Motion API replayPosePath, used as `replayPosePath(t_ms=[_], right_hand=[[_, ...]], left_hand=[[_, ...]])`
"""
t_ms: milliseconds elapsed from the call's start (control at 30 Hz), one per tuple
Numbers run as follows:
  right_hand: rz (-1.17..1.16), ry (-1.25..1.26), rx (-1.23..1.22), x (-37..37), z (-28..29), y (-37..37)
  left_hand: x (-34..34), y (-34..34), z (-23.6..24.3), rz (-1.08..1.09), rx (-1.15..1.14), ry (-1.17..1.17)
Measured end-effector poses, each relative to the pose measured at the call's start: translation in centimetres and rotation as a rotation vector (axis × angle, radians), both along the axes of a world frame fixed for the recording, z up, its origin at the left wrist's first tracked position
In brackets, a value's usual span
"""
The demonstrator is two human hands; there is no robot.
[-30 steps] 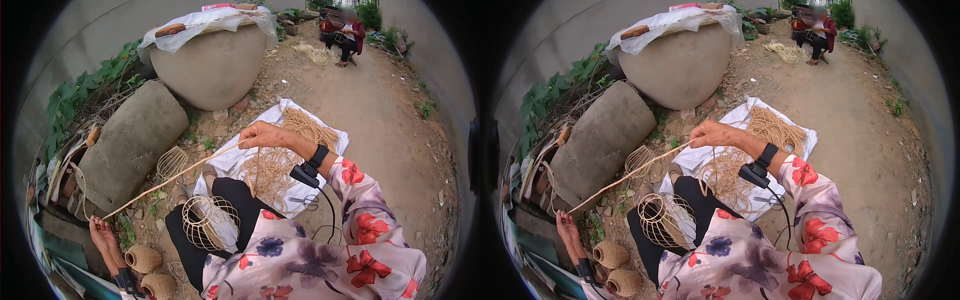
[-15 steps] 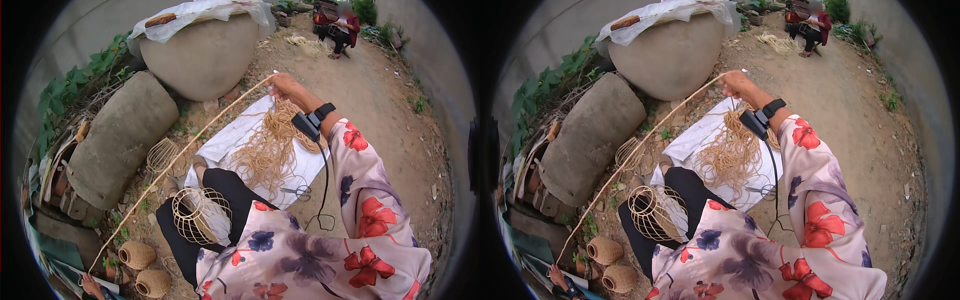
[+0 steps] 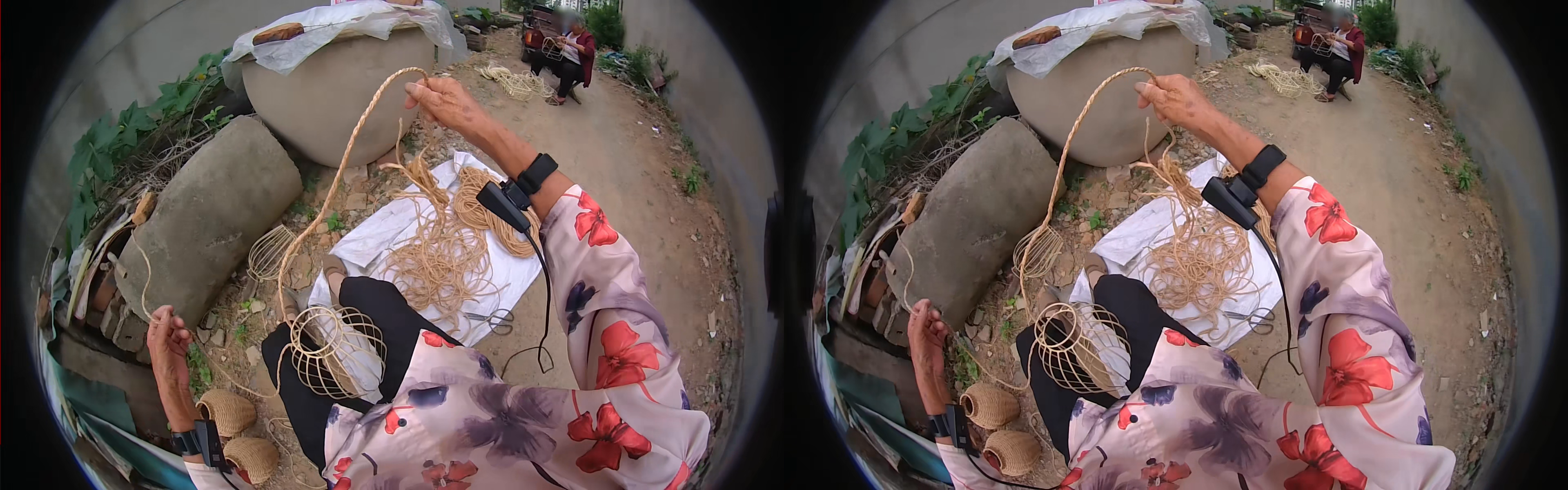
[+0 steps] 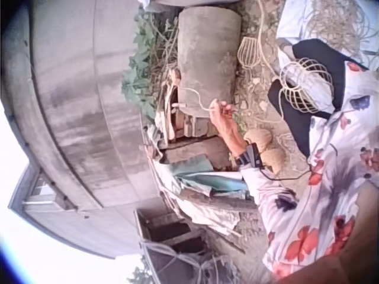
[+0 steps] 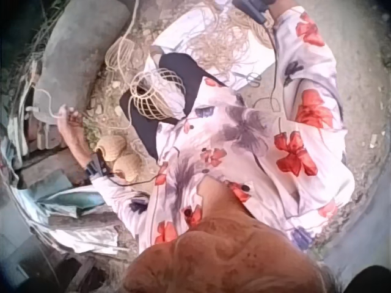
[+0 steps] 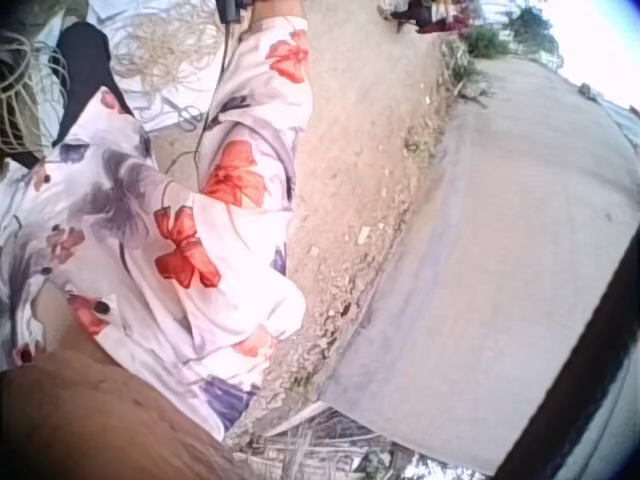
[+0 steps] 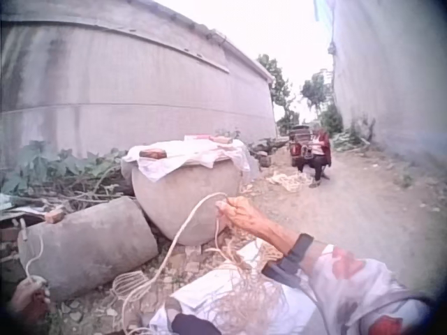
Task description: Weaving thin bamboo strips to create a lantern or basket frame structure.
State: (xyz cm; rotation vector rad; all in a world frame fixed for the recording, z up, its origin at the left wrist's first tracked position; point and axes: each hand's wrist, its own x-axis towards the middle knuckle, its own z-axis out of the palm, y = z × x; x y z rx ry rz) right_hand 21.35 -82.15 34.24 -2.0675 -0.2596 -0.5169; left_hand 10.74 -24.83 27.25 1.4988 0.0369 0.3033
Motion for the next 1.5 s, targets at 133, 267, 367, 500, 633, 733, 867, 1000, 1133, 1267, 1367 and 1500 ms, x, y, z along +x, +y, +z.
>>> replayPosePath(t_ms=[133,267,367,500,633,733,867,1000,1133,1267,1367,1500], right_hand=[[-0.111,-0.212,-0.197,-1.3,-0.5,3.0],[-0.190,-0.418,-0.424,-3.2,0.0,5.6],[-0.348,-0.469,-0.393,-1.8,-0.3,0.2],[-0.918,-0.385,-0.395,-1.6,-1.9,-17.2],[-0.869,0.145,-0.911,-4.0,-6.5,-19.3],[-0.534,0.302,-0.987,-6.2,-7.5,-10.8],[0.059,-0.285,-0.193,-8.8,-6.0,5.9],[0.665,0.091,0.355,-13.0,-8.7,15.4],[0.623,0.362,0.190,-14.5,-11.7,11.1],[0.626,0.367,-0.126,-15.4,-16.2,6.4],[0.534,0.085,-0.408,-15.5,-17.0,7.5],[0.661,0.248,-0.080,-17.6,-13.5,13.7]], left_hand=[[1.5,-10.0,1.3,-0.219,0.123,-0.018],[0.8,-18.1,2.3,-0.484,0.109,-0.054],[1.6,-17.9,3.4,-0.438,0.011,-0.171],[4.4,-8.5,4.2,-0.161,-0.202,-0.303],[3.6,-1.9,4.5,-0.122,-0.255,-0.379],[2.2,-7.0,3.8,-0.353,-0.355,-0.303],[-0.2,-19.0,0.5,-0.614,-0.459,-0.092],[-3.2,-24.5,-0.4,-0.731,-0.384,-0.044],[-3.6,-19.0,-1.3,-0.467,0.001,-0.044],[-5.8,-15.7,-2.6,-0.386,-0.133,0.065],[-7.8,-17.0,-5.4,-0.461,-0.017,0.172],[-9.9,-20.2,-5.7,-0.551,0.089,0.214]])
